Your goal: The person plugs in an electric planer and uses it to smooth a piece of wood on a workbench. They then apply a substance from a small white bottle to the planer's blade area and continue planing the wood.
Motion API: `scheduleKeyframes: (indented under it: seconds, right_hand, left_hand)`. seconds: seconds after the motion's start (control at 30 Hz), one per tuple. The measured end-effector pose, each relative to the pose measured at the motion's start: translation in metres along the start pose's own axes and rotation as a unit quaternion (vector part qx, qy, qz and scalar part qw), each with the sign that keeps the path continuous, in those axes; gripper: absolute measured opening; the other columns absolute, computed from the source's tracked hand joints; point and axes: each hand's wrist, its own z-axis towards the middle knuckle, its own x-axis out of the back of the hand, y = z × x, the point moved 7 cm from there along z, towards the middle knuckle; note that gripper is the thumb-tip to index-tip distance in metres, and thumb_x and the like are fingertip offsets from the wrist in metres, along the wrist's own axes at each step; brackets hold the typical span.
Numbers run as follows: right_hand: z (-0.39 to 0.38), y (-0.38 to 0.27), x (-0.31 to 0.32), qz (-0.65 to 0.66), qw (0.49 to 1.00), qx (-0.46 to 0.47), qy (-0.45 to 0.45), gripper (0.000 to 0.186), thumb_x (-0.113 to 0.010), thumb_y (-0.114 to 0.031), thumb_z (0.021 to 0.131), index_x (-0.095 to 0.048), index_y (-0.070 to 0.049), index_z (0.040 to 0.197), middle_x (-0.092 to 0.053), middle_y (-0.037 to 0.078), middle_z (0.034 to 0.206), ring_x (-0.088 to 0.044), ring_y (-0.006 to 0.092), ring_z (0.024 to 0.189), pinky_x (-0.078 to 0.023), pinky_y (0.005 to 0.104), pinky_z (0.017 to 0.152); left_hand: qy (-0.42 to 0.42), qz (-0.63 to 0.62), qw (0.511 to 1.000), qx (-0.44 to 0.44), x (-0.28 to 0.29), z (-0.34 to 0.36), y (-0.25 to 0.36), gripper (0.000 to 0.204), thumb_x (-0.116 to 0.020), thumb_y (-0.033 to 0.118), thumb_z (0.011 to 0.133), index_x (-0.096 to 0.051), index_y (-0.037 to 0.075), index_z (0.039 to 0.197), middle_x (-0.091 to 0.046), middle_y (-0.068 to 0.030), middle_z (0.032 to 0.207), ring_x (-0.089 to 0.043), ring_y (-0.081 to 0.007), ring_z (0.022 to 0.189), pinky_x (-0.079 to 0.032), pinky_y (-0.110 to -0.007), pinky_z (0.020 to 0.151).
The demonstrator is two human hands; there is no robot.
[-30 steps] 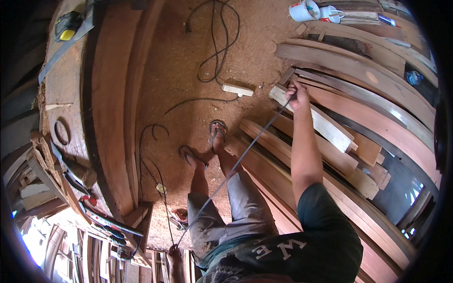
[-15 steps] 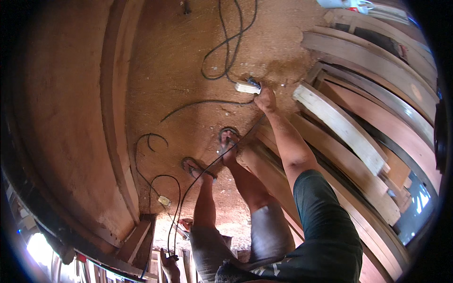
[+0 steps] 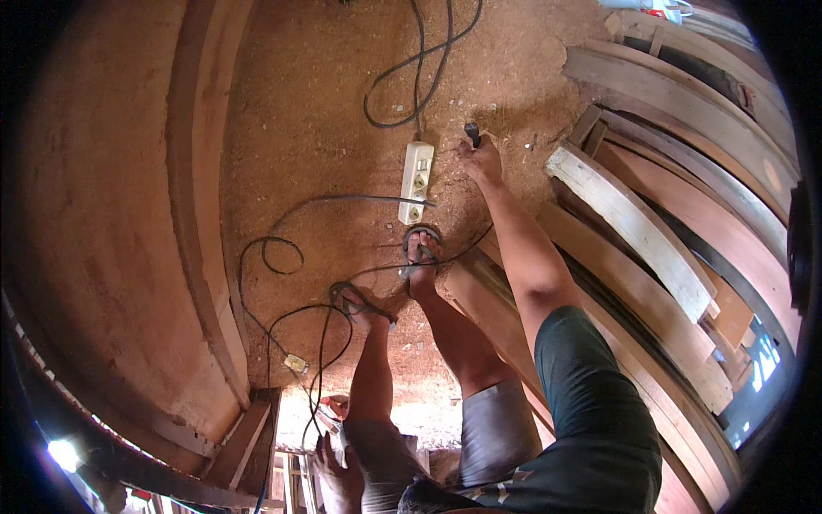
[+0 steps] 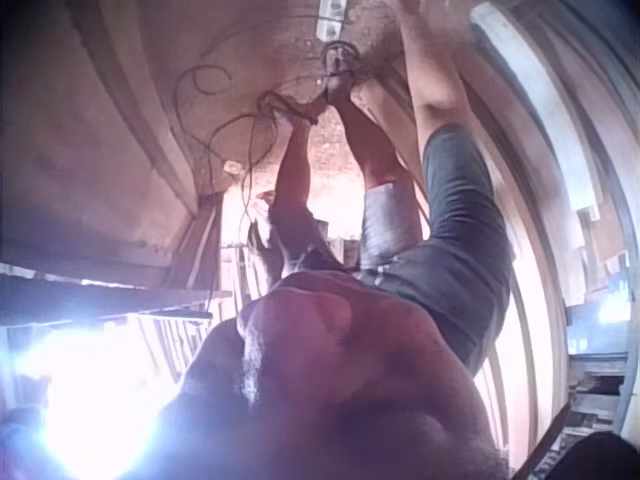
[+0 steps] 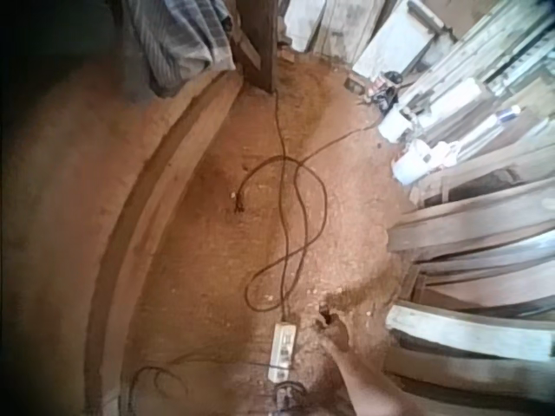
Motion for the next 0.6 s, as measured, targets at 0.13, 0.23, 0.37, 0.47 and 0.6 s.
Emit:
scheduleKeyframes:
  seconds: [0.13,0.23,0.37,0.47,0.6]
  right_hand:
    - [-0.053,-0.049,-0.005,-0.07,0.994,0.076,-0.026,0.038,-0.053,-0.037,0.102,-0.063,-0.005,0.119,-0.074,0.024,0.101,-0.07,0.0472,0.098,-0.056,0.0541,0.086]
    - [-0.103,-0.095,-0.009,-0.155,0.974,0.071,-0.146,0.04,-0.05,-0.038,0.102,-0.064,-0.005,0.119,-0.074,0.024,0.102,-0.071,0.0457,0.1,-0.057,0.0545,0.087]
    - [-0.113,-0.094,-0.034,-0.242,0.948,0.051,-0.198,0.037,-0.051,-0.034,0.1,-0.071,-0.006,0.112,-0.075,0.023,0.105,-0.073,0.0412,0.101,-0.058,0.0523,0.088]
    - [-0.106,-0.088,-0.046,-0.246,0.951,-0.013,-0.187,0.028,-0.061,-0.026,0.09,-0.077,-0.008,0.105,-0.076,0.02,0.107,-0.074,0.0378,0.104,-0.059,0.0483,0.089]
    - [-0.111,-0.102,-0.063,-0.219,0.957,-0.036,-0.185,0.028,-0.066,-0.025,0.086,-0.077,-0.007,0.104,-0.077,0.019,0.108,-0.074,0.0375,0.106,-0.06,0.0476,0.09]
  left_hand:
    - [-0.015,-0.048,0.999,-0.013,-0.036,-0.015,0.017,0.06,-0.064,0.023,0.093,-0.052,0.002,0.147,-0.048,-0.0319,0.144,-0.046,-0.0509,0.134,-0.04,-0.06,0.112]
    - [-0.006,-0.014,1.0,-0.004,-0.03,-0.009,0.037,0.06,-0.064,0.022,0.092,-0.053,0.002,0.147,-0.048,-0.0321,0.145,-0.046,-0.0508,0.135,-0.039,-0.06,0.111]
    - [0.012,0.012,1.0,-0.025,-0.032,-0.004,0.035,0.059,-0.062,0.021,0.091,-0.053,0.002,0.146,-0.049,-0.0305,0.146,-0.047,-0.0502,0.135,-0.038,-0.06,0.112]
    - [0.004,-0.006,0.999,-0.047,-0.031,0.001,0.041,0.058,-0.062,0.02,0.09,-0.053,0.001,0.145,-0.05,-0.0276,0.146,-0.048,-0.0492,0.133,-0.038,-0.061,0.112]
    - [0.032,-0.029,0.997,-0.062,-0.032,-0.003,0.039,0.058,-0.061,0.021,0.09,-0.052,0.0,0.144,-0.051,-0.0253,0.146,-0.049,-0.0479,0.132,-0.039,-0.06,0.11]
